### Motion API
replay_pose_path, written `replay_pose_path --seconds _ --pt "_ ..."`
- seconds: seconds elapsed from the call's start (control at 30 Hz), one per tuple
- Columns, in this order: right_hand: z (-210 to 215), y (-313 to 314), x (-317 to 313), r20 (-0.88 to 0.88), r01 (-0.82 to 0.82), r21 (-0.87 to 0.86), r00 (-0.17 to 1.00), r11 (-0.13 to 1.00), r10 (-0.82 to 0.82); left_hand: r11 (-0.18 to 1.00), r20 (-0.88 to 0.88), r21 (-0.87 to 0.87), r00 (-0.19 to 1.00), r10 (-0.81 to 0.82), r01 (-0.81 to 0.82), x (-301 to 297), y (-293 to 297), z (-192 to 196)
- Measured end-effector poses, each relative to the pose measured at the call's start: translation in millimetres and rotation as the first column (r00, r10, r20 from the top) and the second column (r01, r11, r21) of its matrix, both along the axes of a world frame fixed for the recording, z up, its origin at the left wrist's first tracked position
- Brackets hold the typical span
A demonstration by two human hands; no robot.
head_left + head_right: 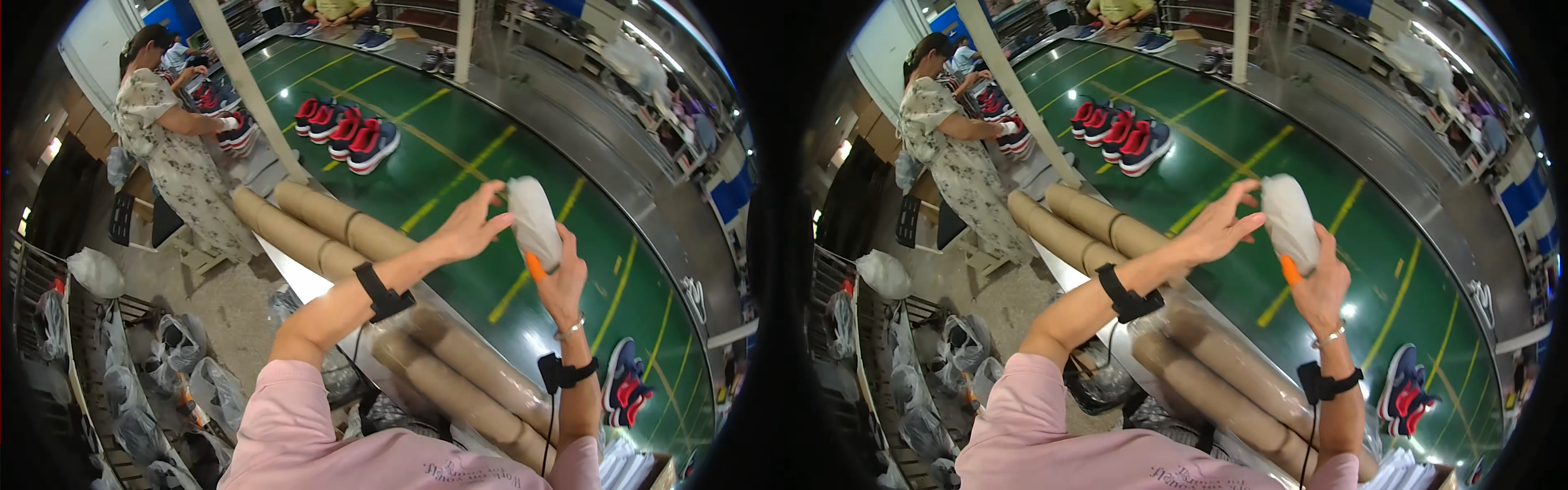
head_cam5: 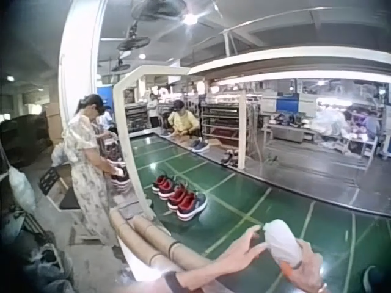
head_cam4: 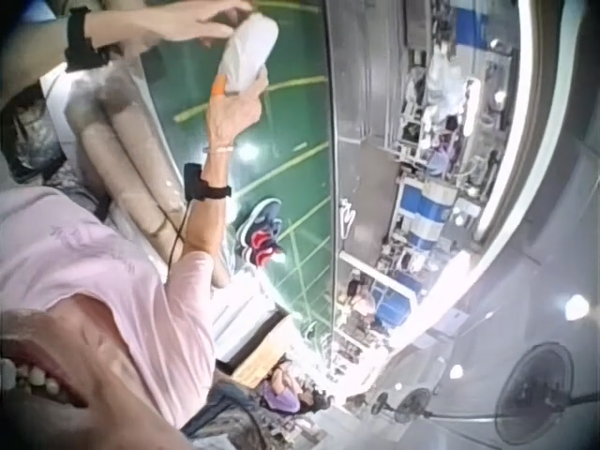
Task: Placing paper supports and wrapping paper inside shoes on an assembly line.
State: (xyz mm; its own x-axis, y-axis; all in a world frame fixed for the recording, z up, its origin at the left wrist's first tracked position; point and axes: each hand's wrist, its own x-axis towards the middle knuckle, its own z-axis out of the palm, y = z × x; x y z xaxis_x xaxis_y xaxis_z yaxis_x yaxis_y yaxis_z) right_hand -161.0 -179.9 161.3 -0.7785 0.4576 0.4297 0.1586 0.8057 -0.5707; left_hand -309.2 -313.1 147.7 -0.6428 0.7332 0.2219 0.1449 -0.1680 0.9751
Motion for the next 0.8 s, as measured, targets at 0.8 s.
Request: replay_pose_path --seconds 0.8 --pt "-50.1 9.1 36.6 0.413 0.050 0.310 0.892 0.950 -0.182 0.080 -0.541 -0.840 0.840 -0.041 -0.537 -346.4 -59.1 -146.0"
